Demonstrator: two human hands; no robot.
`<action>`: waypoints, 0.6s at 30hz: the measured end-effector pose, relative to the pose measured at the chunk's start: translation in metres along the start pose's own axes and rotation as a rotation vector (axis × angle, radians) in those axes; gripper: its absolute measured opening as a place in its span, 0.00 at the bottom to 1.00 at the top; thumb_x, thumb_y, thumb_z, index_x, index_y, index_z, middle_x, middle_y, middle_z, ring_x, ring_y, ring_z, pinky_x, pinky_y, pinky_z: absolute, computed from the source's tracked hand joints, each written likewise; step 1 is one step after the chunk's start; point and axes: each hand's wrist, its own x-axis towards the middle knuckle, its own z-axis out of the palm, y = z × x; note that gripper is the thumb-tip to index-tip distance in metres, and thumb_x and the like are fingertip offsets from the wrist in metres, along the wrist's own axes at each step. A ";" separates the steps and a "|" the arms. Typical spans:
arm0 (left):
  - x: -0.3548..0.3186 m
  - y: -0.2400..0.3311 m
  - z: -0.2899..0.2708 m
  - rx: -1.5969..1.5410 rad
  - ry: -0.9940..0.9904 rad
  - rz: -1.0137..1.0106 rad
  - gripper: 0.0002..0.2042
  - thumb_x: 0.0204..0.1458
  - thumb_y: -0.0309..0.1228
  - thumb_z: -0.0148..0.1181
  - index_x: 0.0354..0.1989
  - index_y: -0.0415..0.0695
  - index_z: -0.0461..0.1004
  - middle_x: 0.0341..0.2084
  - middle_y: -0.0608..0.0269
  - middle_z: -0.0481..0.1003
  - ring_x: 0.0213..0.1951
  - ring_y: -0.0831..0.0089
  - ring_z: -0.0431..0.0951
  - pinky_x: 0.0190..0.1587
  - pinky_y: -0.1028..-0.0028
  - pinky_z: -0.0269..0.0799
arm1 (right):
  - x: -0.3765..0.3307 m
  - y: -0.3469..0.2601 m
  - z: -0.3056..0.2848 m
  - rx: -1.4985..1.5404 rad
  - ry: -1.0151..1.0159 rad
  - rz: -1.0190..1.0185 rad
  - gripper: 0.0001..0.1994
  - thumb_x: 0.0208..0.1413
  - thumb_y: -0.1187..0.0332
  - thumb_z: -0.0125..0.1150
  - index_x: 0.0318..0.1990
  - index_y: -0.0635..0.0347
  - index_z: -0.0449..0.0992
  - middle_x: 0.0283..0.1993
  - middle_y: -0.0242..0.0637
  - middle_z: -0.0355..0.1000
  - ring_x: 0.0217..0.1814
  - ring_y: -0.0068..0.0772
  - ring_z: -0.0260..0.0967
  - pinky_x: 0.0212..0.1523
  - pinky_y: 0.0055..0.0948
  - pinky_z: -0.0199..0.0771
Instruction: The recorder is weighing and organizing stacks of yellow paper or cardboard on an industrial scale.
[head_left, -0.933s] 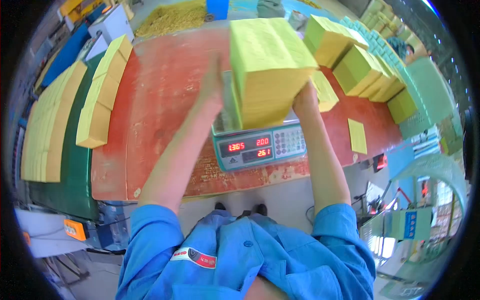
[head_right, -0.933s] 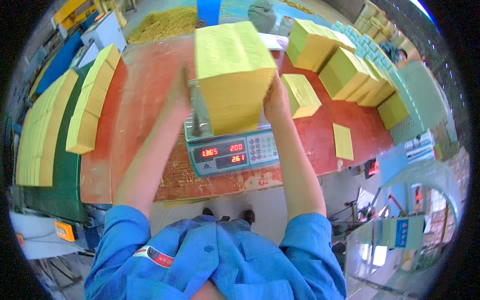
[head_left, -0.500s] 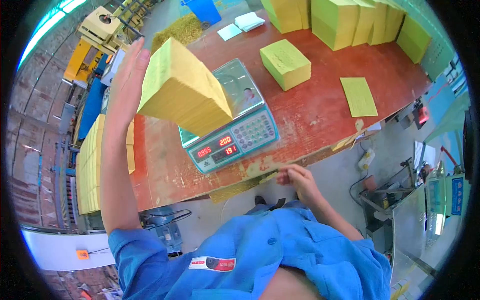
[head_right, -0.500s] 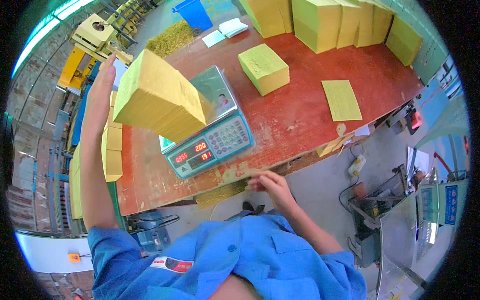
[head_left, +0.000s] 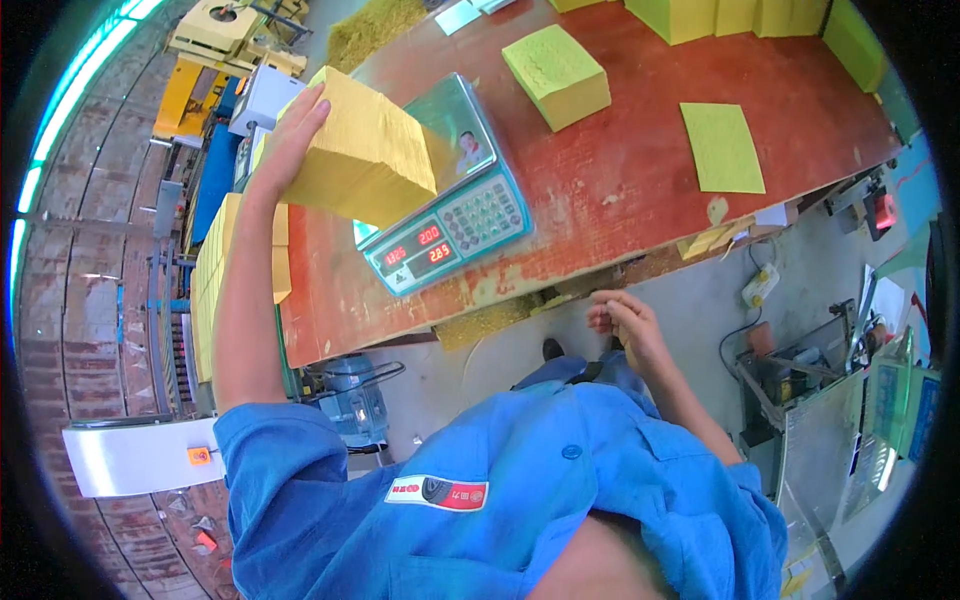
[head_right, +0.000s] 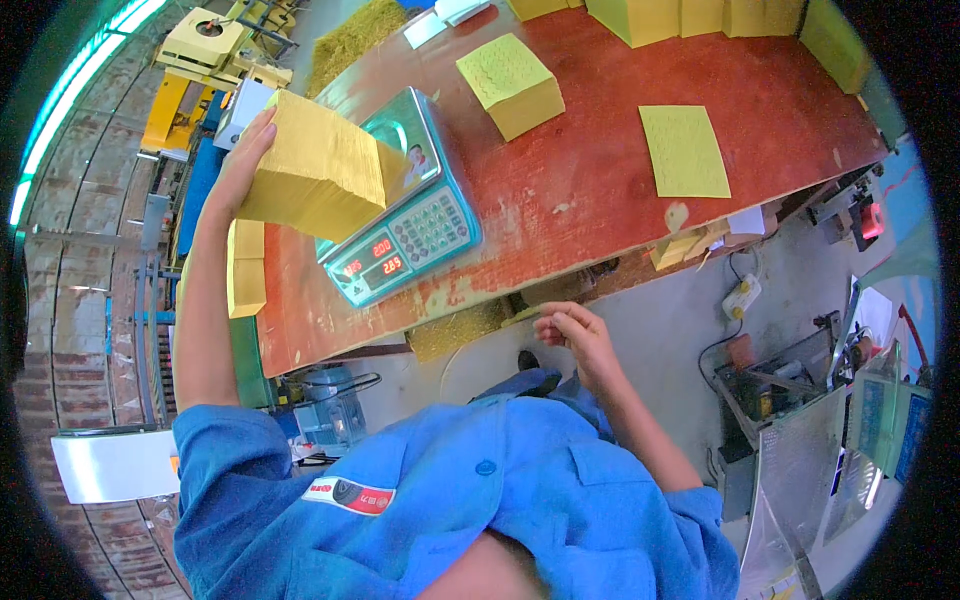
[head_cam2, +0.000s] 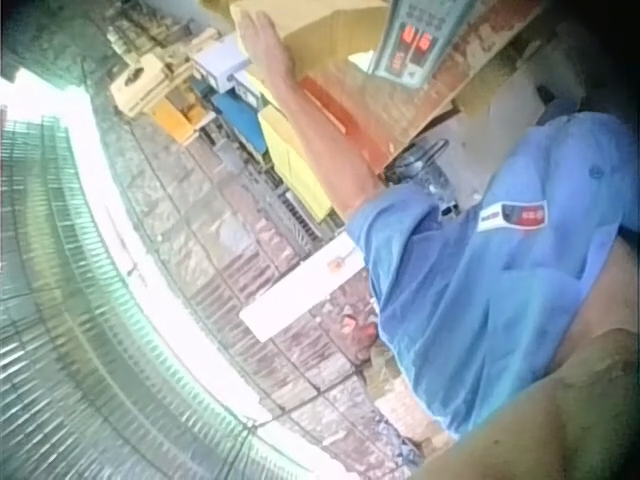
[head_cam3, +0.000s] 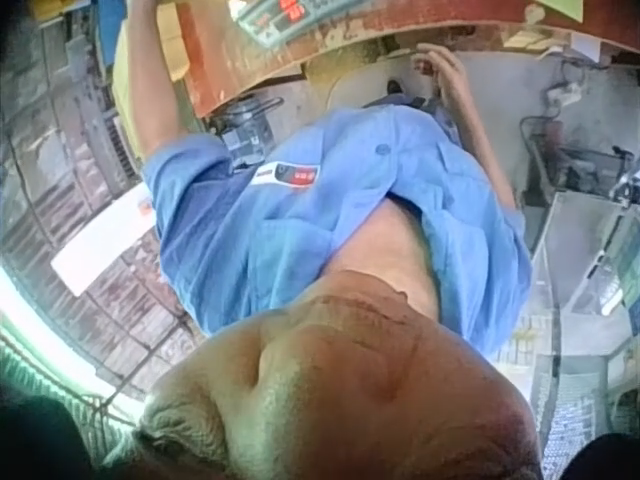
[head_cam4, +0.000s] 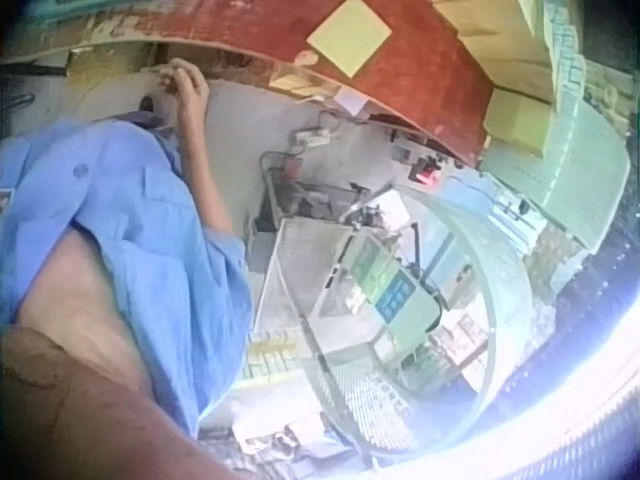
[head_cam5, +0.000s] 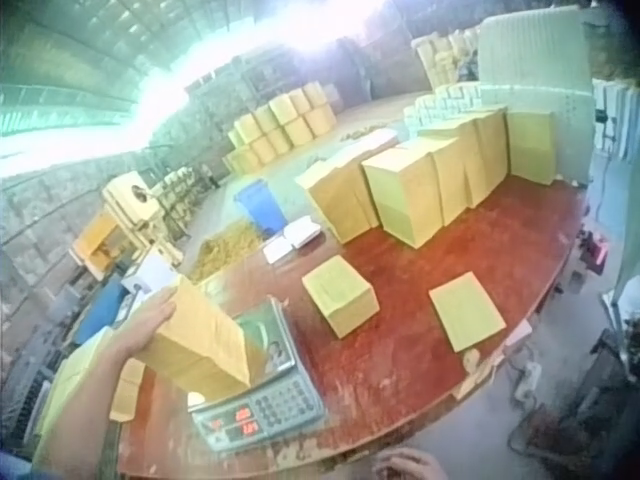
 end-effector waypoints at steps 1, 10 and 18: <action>0.001 0.000 0.000 0.029 -0.012 0.020 0.33 0.59 0.53 0.46 0.66 0.43 0.59 0.68 0.51 0.54 0.70 0.60 0.49 0.70 0.68 0.40 | 0.000 0.000 0.002 0.007 -0.015 -0.009 0.14 0.62 0.66 0.51 0.50 0.65 0.73 0.41 0.39 0.76 0.41 0.27 0.73 0.44 0.29 0.73; -0.010 0.031 -0.028 -0.404 -0.147 -0.320 0.39 0.56 0.63 0.43 0.69 0.46 0.56 0.69 0.58 0.52 0.70 0.65 0.49 0.69 0.71 0.43 | -0.028 0.033 0.007 -0.086 -0.047 0.080 0.14 0.62 0.67 0.50 0.50 0.66 0.73 0.40 0.40 0.75 0.40 0.29 0.73 0.44 0.29 0.73; -0.140 0.012 -0.042 -0.160 0.570 0.241 0.29 0.60 0.46 0.49 0.64 0.38 0.60 0.62 0.50 0.63 0.65 0.60 0.60 0.66 0.68 0.52 | -0.051 0.092 0.028 -0.128 0.022 0.090 0.15 0.61 0.66 0.51 0.50 0.66 0.72 0.40 0.39 0.75 0.40 0.29 0.73 0.43 0.28 0.72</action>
